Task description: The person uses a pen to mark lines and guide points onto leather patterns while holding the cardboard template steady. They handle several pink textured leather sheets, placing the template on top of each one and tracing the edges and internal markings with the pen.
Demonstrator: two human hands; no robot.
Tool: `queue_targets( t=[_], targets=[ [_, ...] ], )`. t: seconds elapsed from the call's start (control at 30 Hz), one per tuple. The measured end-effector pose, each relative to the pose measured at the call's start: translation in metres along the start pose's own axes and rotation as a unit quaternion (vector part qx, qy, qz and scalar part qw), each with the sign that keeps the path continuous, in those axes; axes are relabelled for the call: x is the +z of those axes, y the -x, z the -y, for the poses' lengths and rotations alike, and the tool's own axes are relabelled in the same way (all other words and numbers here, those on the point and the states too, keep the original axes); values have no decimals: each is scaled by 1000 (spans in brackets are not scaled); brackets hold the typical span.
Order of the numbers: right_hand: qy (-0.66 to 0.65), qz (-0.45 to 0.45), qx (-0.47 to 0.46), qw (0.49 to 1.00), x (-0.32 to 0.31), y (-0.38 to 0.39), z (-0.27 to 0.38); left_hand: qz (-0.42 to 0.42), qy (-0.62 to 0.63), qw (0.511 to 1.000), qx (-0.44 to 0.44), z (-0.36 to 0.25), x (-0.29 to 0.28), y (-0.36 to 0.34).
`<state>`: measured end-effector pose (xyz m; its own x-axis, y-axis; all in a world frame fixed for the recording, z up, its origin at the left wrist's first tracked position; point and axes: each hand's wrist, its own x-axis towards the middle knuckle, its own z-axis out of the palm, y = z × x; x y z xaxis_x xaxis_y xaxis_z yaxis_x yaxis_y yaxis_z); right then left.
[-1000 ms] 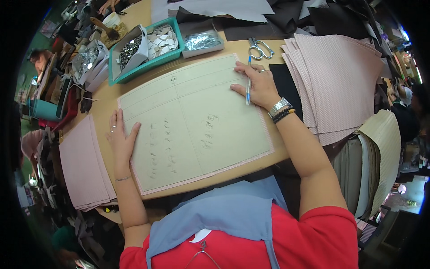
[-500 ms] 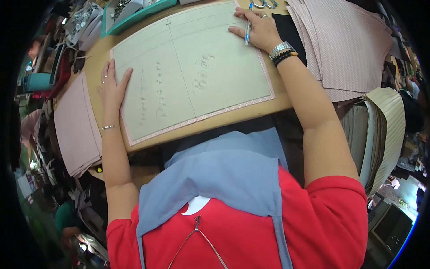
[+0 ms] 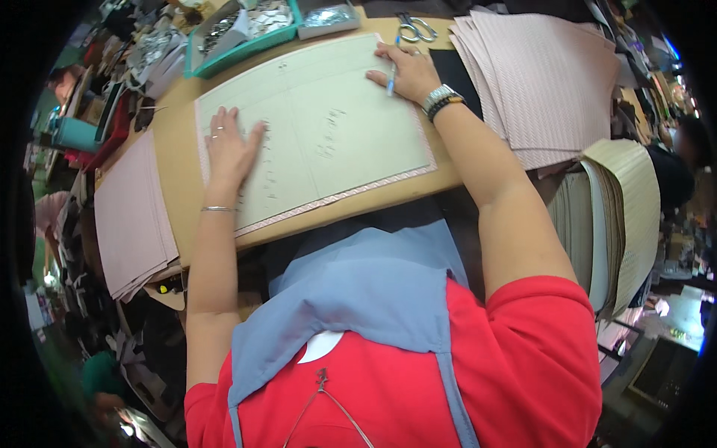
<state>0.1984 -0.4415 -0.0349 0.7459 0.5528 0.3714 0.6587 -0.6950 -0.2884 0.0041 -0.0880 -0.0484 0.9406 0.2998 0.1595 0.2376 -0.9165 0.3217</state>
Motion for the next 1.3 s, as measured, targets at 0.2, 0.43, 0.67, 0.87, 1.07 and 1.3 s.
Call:
queue_targets(
  t=[0.2, 0.43, 0.67, 0.87, 1.07, 1.3],
  targets=[
    [-234, -68, 110, 964, 6, -10, -29, -5, -31, 999, 17, -27, -8, 3],
    [-511, -14, 58, 857, 49, -92, 114, -22, -22, 999, -14, -15, -14, 12],
    [-530, 99, 30, 841, 108, -143, 235, -14, -3, 1000, 1, -24, -16, 8],
    [-410, 86, -26, 908, 76, -98, 204, 13, -17, 999, -33, -10, -16, 16],
    [-275, 29, 128, 952, -11, -1, 11, 50, -56, 996, -42, -30, -25, 6],
    [-231, 19, 130, 964, -19, 32, -2, 37, -74, 996, -33, -22, -22, 6]
  ],
)
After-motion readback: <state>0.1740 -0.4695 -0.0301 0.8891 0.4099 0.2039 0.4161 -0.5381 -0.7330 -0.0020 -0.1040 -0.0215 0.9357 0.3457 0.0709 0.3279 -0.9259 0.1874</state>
